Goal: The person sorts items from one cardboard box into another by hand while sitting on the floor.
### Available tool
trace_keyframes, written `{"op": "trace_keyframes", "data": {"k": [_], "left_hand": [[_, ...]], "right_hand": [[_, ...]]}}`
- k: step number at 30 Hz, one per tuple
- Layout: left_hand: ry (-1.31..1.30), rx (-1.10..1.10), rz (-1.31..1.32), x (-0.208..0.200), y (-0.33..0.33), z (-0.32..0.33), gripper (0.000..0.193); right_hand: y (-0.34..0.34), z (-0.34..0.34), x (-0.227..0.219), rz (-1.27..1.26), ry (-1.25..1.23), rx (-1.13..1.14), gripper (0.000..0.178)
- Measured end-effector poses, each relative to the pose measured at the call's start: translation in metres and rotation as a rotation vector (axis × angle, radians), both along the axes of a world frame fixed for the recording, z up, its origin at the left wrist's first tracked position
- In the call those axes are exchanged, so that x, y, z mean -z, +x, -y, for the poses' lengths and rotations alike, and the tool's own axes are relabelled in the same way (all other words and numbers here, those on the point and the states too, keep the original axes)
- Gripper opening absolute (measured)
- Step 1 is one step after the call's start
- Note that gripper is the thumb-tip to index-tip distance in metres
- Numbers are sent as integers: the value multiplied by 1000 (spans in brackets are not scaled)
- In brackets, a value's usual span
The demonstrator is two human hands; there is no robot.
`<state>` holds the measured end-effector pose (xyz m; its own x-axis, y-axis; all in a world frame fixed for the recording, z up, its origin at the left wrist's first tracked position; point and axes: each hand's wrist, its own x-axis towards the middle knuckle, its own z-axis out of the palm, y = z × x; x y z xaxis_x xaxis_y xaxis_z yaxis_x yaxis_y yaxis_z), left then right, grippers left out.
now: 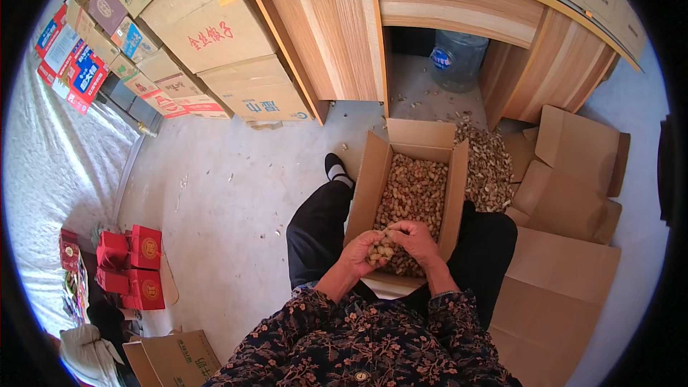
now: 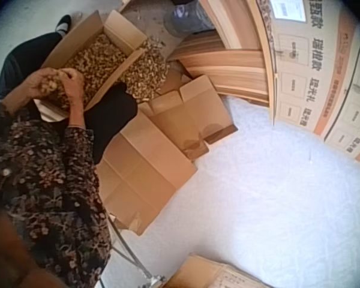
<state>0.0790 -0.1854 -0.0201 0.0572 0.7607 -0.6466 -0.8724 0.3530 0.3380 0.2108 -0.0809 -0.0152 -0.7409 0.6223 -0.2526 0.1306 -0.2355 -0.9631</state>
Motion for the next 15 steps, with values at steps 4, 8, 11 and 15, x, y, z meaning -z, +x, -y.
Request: {"op": "trace_keyframes", "data": {"k": [4, 8, 11, 15], "left_hand": [[-25, -1, -74, 2, 1, 2, 14], [-62, 18, -76, -4, 2, -2, 10], [-149, 0, -167, -9, 5, -3, 9], [-144, 50, -194, 4, 1, -3, 10]], "right_hand": [[1, -3, 3, 128, 157, -52, 22], [1, -4, 0, 161, 122, -70, 22], [1, -6, -4, 203, 151, -110, 22], [-1, -4, -4, 180, 200, -101, 16]]}}
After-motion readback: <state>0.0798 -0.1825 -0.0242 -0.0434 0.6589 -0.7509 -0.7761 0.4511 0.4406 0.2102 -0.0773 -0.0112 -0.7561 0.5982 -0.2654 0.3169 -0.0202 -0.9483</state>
